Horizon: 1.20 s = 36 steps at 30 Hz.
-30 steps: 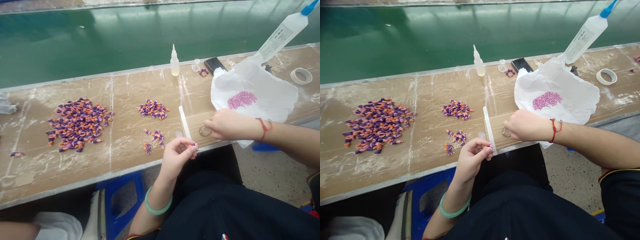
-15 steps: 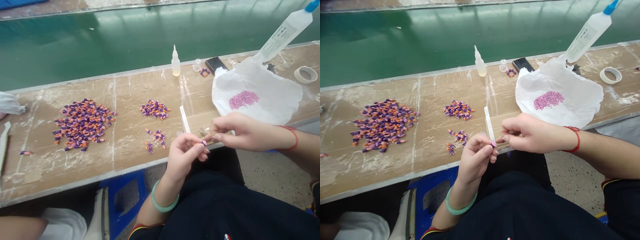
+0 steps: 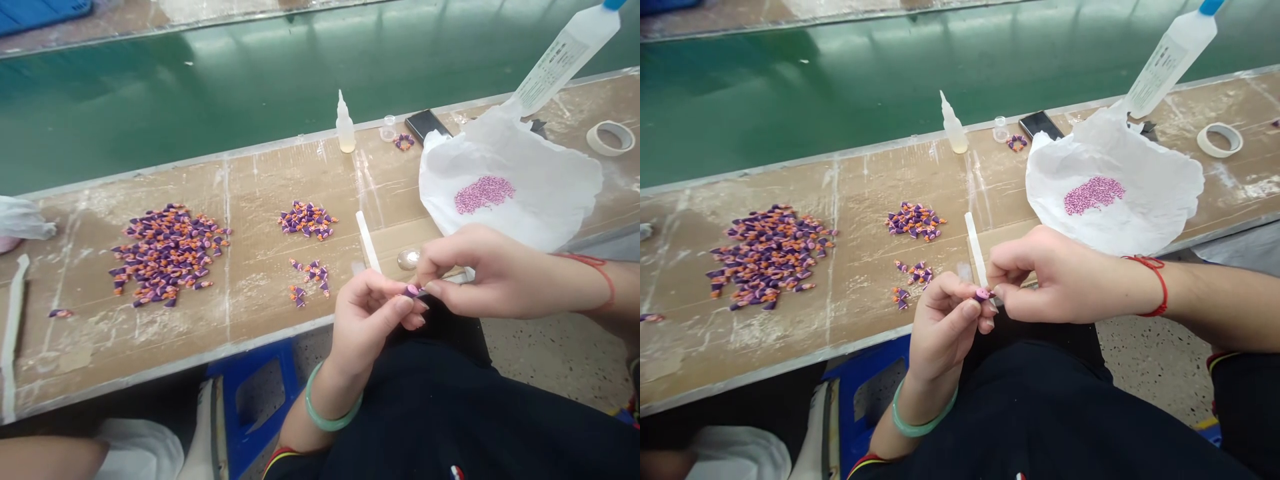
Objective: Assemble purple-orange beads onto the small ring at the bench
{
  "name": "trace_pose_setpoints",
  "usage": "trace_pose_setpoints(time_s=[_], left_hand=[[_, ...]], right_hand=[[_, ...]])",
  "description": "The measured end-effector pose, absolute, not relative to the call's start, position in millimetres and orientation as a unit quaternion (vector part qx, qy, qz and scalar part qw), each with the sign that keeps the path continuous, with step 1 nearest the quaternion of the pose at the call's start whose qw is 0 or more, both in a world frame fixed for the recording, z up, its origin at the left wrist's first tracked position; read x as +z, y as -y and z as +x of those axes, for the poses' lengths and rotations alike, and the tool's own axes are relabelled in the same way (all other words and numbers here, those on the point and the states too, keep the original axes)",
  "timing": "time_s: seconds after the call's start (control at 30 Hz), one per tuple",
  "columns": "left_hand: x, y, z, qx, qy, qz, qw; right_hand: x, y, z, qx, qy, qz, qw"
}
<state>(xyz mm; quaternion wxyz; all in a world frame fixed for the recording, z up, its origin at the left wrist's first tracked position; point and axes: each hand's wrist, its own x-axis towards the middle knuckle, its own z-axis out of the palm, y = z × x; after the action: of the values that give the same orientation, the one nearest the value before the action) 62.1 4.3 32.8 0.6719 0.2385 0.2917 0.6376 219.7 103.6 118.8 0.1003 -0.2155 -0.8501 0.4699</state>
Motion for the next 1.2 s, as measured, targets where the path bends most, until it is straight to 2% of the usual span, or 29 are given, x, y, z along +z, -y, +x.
trace_pose_setpoints(time_s=[0.4, 0.73, 1.2], left_hand=[[34.5, -3.3, 64.1, 0.627, -0.288, 0.22, 0.69], [37.5, -4.6, 65.2, 0.616, -0.297, 0.197, 0.703], [34.4, -2.4, 62.8, 0.619, -0.317, 0.248, 0.674]], right_hand=[[119.7, -101.1, 219.5, 0.44, 0.867, -0.219, 0.086], [125.6, -96.2, 217.0, 0.35, 0.91, -0.207, 0.081], [123.0, -96.5, 218.4, 0.332, 0.916, -0.21, 0.074]])
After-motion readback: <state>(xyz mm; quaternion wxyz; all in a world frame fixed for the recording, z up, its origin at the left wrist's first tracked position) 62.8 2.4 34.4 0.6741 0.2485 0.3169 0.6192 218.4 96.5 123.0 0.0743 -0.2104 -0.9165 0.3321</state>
